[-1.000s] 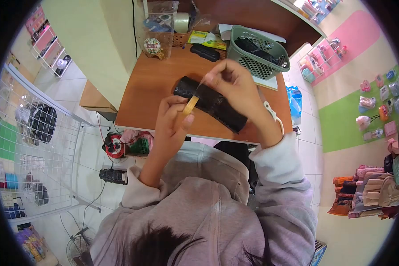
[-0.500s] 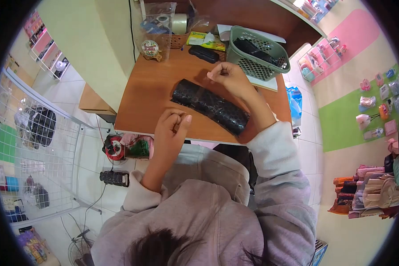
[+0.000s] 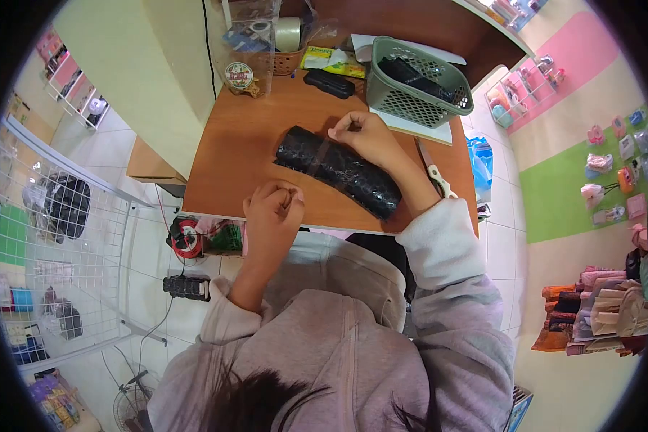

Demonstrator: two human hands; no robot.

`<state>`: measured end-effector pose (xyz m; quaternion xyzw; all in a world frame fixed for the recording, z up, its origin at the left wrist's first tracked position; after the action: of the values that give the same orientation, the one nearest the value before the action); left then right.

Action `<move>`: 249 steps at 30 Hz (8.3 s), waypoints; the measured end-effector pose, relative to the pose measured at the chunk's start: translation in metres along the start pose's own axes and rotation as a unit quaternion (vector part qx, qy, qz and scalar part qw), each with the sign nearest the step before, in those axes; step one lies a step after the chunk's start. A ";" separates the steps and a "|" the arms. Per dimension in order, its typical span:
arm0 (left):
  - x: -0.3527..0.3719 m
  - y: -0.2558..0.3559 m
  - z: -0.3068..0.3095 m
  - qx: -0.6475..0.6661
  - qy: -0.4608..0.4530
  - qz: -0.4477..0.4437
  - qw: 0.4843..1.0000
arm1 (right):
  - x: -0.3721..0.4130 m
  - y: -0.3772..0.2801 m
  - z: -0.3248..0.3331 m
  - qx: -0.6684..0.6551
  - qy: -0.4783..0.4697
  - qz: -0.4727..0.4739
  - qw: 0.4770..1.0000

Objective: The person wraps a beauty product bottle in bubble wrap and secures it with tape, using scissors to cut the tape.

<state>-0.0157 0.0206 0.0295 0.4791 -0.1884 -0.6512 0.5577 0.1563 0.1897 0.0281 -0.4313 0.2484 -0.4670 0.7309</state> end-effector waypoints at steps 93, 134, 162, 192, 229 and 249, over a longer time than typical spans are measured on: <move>-0.037 0.038 -0.034 -0.008 -0.092 -0.165 0.982 | 0.173 -0.038 -0.017 -0.376 0.149 0.109 0.908; -0.037 0.027 -0.019 -0.126 -0.011 -0.156 0.980 | 0.102 -0.038 -0.011 -0.240 0.086 0.052 0.966; -0.039 0.036 -0.022 -0.105 -0.043 -0.160 0.981 | 0.127 0.000 -0.041 -0.250 0.139 0.026 0.958; -0.030 0.058 -0.030 -0.062 -0.188 -0.198 0.960 | 0.156 0.013 -0.040 -0.151 0.122 0.073 0.978; -0.024 0.036 -0.034 -0.086 -0.159 -0.143 0.973 | 0.175 0.005 -0.053 -0.215 0.163 0.022 0.963; -0.050 -0.002 -0.035 0.053 -0.186 0.041 0.980 | 0.145 -0.009 -0.045 -0.321 0.122 0.103 0.934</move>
<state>0.0087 0.0768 0.0320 0.3702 -0.3424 -0.6949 0.5126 0.1812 0.0403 0.0186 -0.5542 0.5155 -0.3334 0.5621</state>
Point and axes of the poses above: each hand's wrist, its own x-axis away from the middle knuckle, its own z-axis out of the back of the hand, y = z × x, the point moved 10 cm from there along -x, towards the middle knuckle, and after that the axes turned 6 degrees about -y, right-handed, at the moved point
